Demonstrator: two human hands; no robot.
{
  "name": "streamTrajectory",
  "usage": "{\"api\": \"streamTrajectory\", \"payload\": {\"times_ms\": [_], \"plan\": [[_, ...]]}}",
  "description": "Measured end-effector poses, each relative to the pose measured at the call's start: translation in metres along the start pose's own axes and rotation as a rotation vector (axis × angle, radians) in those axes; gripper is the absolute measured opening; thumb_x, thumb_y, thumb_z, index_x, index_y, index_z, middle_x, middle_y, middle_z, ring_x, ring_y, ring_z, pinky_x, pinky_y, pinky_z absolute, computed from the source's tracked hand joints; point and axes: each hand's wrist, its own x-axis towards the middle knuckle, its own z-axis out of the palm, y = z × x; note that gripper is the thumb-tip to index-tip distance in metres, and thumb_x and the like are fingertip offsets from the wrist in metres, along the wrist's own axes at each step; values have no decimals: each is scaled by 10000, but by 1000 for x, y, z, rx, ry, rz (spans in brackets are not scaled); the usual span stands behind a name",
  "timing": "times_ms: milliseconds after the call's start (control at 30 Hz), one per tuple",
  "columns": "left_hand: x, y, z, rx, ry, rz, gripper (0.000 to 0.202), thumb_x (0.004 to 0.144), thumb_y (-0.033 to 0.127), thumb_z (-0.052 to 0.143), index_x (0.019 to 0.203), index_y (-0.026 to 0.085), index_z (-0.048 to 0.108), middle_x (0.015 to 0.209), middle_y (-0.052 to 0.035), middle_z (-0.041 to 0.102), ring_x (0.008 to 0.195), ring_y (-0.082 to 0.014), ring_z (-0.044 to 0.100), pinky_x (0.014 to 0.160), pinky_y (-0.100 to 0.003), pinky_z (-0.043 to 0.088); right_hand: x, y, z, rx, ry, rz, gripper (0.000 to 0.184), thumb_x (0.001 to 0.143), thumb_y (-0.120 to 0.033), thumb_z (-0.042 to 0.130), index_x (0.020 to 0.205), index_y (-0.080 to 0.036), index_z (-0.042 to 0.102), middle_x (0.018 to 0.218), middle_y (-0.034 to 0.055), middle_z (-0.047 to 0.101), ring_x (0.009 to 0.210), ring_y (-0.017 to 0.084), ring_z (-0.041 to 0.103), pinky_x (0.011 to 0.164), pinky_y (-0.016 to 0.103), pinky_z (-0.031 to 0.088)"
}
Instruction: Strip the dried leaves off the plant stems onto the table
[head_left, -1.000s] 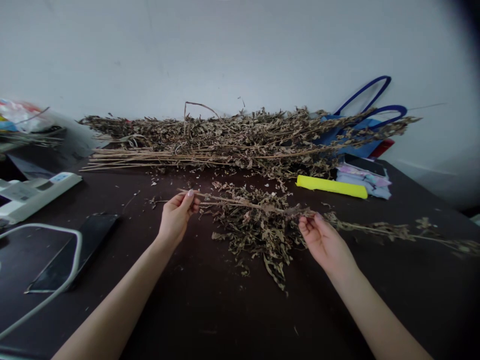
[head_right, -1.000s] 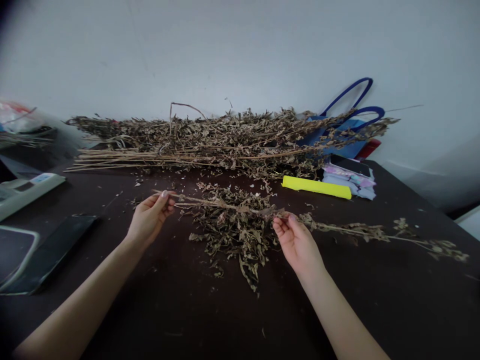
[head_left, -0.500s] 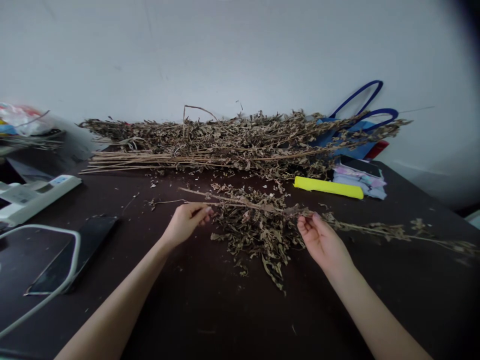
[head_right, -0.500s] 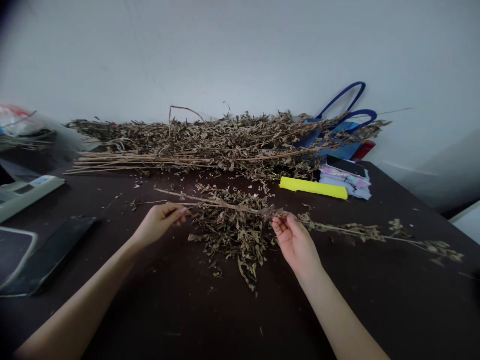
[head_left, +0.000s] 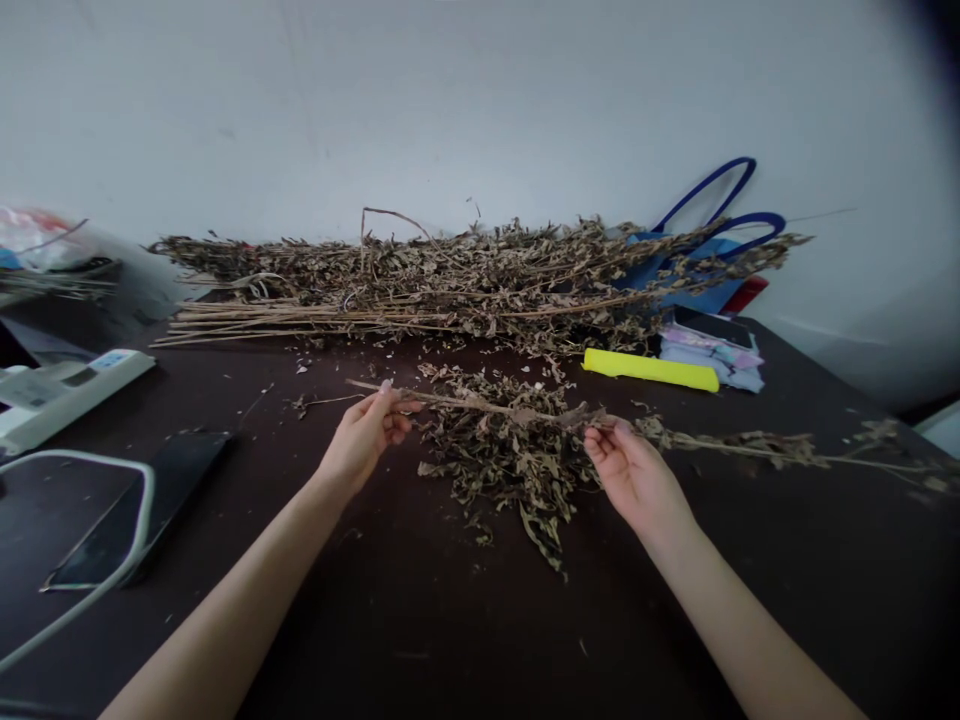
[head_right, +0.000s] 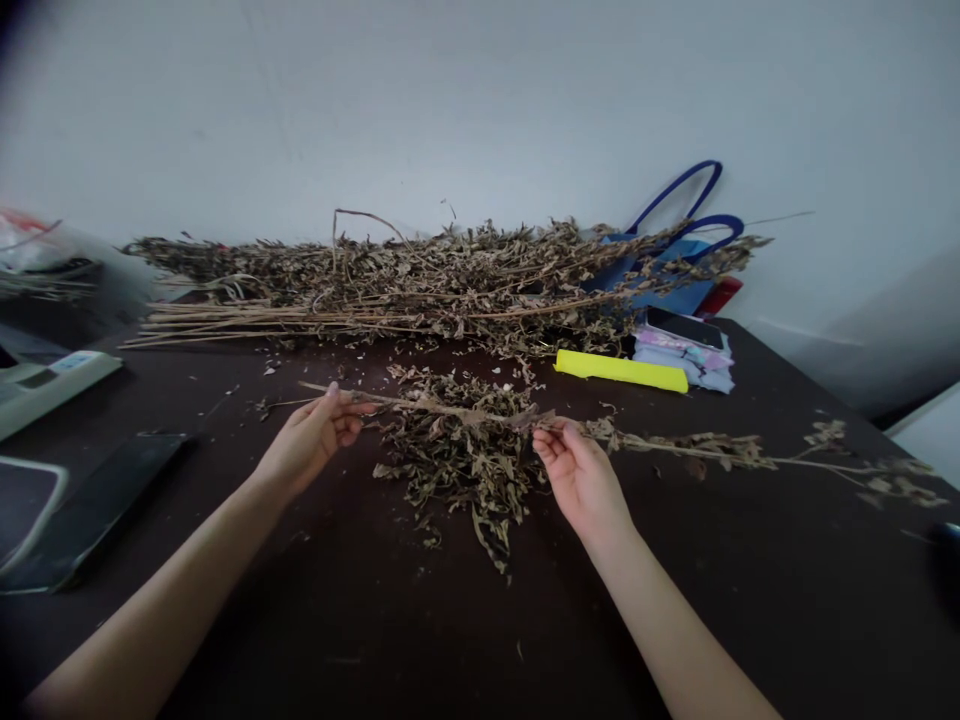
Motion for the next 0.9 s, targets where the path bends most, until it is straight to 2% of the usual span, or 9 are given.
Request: {"api": "streamTrajectory", "payload": {"times_ms": [100,233,400,600,733,900], "plan": [[2,-1,-3,-21,44,-23,347,720,452,641,691,114,566,654,-71,652,492,-88,524,450,-204,368,-2,2,2,-3,-33,3,87,686,-176,682,771,-176,661,744,2,662,713,109,625,695,217,537],[4,-4,-6,63,79,-27,339,678,426,688,671,103,586,563,-37,607,434,-68,488,406,-188,325,-6,3,5,-20,-74,-13,74,697,-182,668,771,-174,658,742,8,656,715,111,625,726,228,520],[3,-7,-4,95,59,3,227,661,311,714,688,110,612,584,-16,603,447,-57,489,413,-181,325,-5,5,5,-21,-87,-18,83,699,-190,670,778,-170,654,747,7,658,723,111,624,736,229,511],[1,-9,-3,8,-37,-31,214,663,290,723,770,119,651,635,-6,608,491,-47,496,461,-168,368,-5,6,4,-8,-69,-5,99,678,-206,699,761,-186,650,725,-14,663,715,109,620,708,230,519],[0,-8,-2,-30,-52,-57,215,637,261,740,775,111,672,604,-4,591,489,-50,486,463,-170,374,-5,6,4,2,-68,3,97,674,-198,700,756,-173,655,726,-12,659,708,105,619,704,222,519],[0,-11,-3,108,-53,-10,201,670,304,716,721,114,680,585,-20,590,471,-66,479,439,-188,359,-4,6,4,0,-71,-1,67,694,-186,676,758,-193,656,736,-11,658,715,105,619,706,223,523]]}}
